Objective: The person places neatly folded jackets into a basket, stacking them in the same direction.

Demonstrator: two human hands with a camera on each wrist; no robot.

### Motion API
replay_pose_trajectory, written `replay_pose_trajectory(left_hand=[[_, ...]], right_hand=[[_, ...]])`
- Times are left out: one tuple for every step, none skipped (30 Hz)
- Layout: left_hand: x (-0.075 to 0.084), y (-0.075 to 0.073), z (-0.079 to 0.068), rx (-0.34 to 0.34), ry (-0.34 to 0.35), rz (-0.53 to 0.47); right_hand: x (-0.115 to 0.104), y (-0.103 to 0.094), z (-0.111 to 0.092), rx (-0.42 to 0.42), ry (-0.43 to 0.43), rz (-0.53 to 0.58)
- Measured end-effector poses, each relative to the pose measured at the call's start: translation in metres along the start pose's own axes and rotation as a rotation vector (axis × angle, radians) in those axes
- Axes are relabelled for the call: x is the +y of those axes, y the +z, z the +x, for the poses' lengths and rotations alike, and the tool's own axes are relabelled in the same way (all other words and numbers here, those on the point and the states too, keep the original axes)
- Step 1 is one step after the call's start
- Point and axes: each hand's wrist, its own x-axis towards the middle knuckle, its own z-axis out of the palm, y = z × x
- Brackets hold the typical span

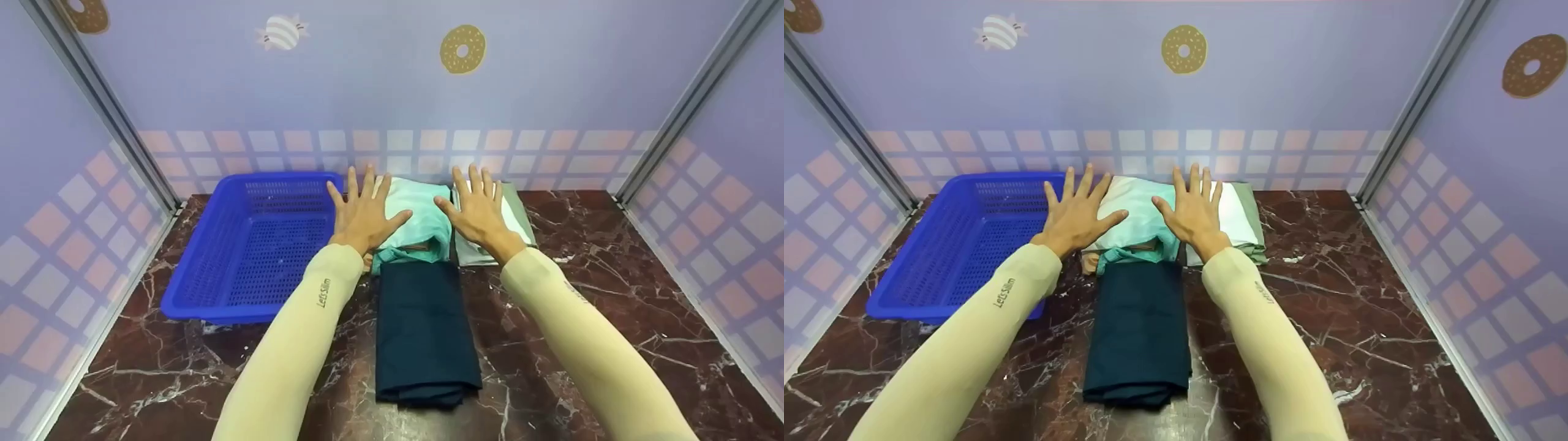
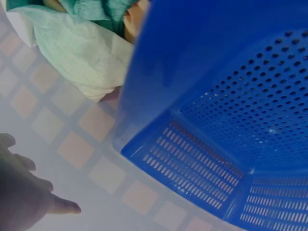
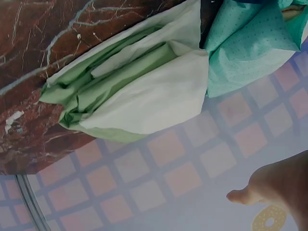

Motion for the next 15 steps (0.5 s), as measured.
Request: replay_pose_trajectory(left_hand=[[0.0, 0.0, 0.0, -0.002, 0.002, -0.003], [0.0, 0.0, -0.001, -0.001, 0.005, -0.004], [-0.001, 0.0, -0.001, 0.003, 0.009, -0.005], [-0.001, 0.0, -0.002, 0.005, 0.014, -0.007], [-0.002, -0.001, -0.003, 0.009, 0.017, -0.009], [-0.003, -0.002, -0.004, 0.018, 0.02, -0.01], [-0.004, -0.003, -0.006, 0.027, 0.023, -0.007], [-0.004, -0.004, -0.007, 0.037, 0.025, -0.007], [-0.005, -0.005, -0.008, 0.047, 0.024, -0.017], [-0.005, -0.006, -0.009, 0.054, 0.022, -0.027], [-0.006, -0.007, -0.01, 0.06, 0.021, -0.038], [-0.005, -0.008, -0.011, 0.067, 0.022, -0.049], [-0.004, -0.008, -0.012, 0.07, 0.023, -0.061], [-0.003, -0.009, -0.013, 0.073, 0.025, -0.076], [-0.001, -0.01, -0.013, 0.078, 0.028, -0.097]], right_hand=[[0.001, 0.0, -0.001, 0.003, 0.002, 0.002], [0.002, 0.0, -0.002, 0.005, 0.004, 0.006], [0.003, 0.0, -0.003, 0.008, 0.004, 0.008], [0.004, 0.0, -0.004, 0.008, 0.004, 0.01], [0.004, 0.0, -0.005, 0.009, 0.003, 0.017], [0.004, -0.001, -0.005, 0.011, 0.0, 0.022], [0.005, -0.001, -0.006, 0.013, -0.004, 0.029], [0.004, -0.002, -0.007, 0.016, -0.007, 0.039], [0.005, -0.002, -0.007, 0.018, -0.01, 0.048], [0.005, -0.003, -0.008, 0.02, -0.012, 0.058], [0.005, -0.004, -0.008, 0.024, -0.012, 0.068], [0.006, -0.004, -0.009, 0.028, -0.012, 0.075], [0.007, -0.005, -0.01, 0.032, -0.008, 0.081], [0.009, -0.006, -0.011, 0.037, -0.003, 0.088], [0.01, -0.007, -0.013, 0.044, 0.003, 0.098]])
